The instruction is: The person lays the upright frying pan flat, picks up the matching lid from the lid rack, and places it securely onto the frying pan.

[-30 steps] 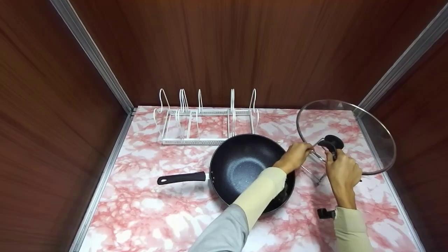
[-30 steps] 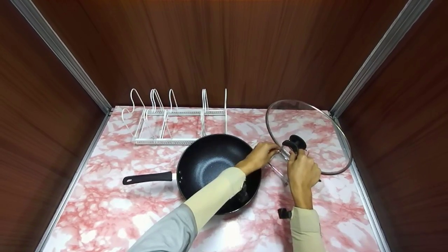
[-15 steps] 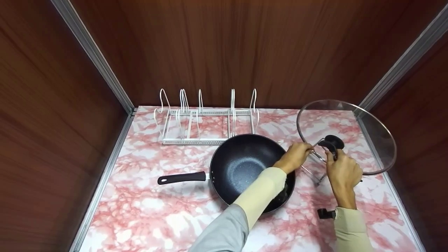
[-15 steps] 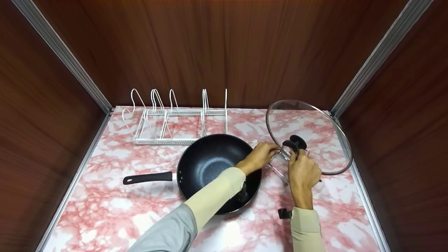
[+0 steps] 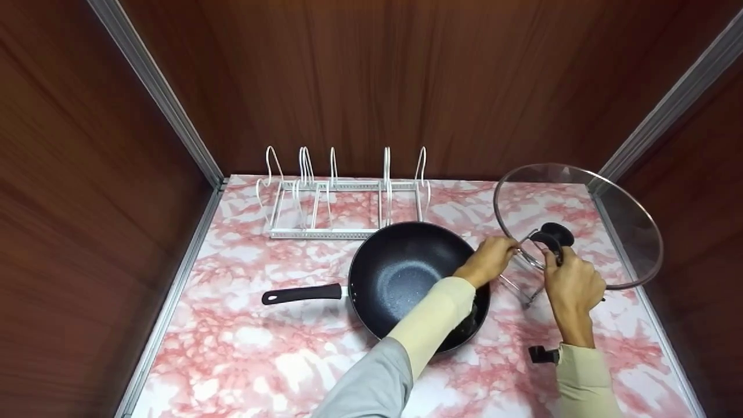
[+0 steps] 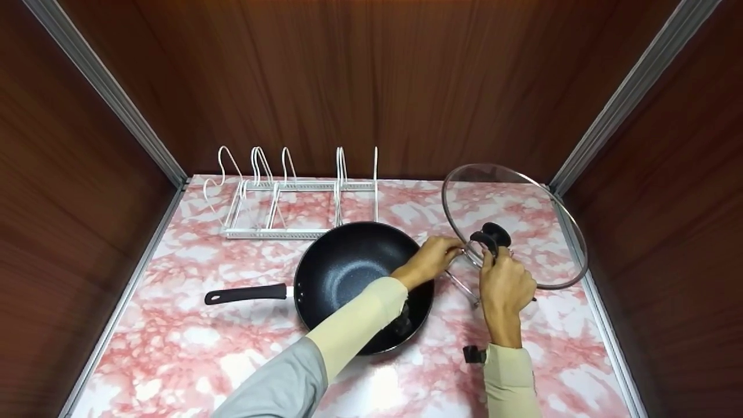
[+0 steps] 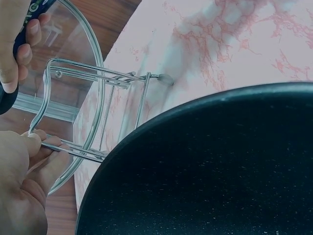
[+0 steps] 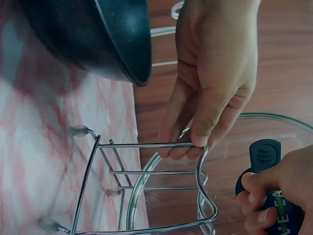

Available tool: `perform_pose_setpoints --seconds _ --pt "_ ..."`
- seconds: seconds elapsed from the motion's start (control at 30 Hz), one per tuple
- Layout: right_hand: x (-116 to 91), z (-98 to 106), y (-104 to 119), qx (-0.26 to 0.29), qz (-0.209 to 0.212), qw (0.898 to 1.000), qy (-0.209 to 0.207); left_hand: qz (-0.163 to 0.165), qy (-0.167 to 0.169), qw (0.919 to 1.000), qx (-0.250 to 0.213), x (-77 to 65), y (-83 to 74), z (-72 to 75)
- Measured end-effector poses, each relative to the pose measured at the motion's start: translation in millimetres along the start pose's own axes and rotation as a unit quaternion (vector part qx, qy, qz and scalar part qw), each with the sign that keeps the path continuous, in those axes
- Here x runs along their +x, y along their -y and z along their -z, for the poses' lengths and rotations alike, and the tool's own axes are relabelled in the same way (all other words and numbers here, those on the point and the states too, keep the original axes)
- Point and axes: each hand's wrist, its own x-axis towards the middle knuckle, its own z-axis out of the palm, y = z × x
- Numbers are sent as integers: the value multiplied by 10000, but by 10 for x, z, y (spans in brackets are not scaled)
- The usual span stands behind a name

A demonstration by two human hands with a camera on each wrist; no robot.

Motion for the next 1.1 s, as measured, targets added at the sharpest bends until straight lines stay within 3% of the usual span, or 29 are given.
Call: perform_pose_setpoints --seconds 0.23,0.67,1.1 --pt "11 49 19 -34 -12 10000 66 41 -29 10000 2 8 -7 2" --pt "-10 121 60 4 84 9996 -259 131 -20 9999 -96 16 -13 -1" --pt "-17 214 99 -27 66 9998 -203 -61 -34 10000 33 -6 0 -3"
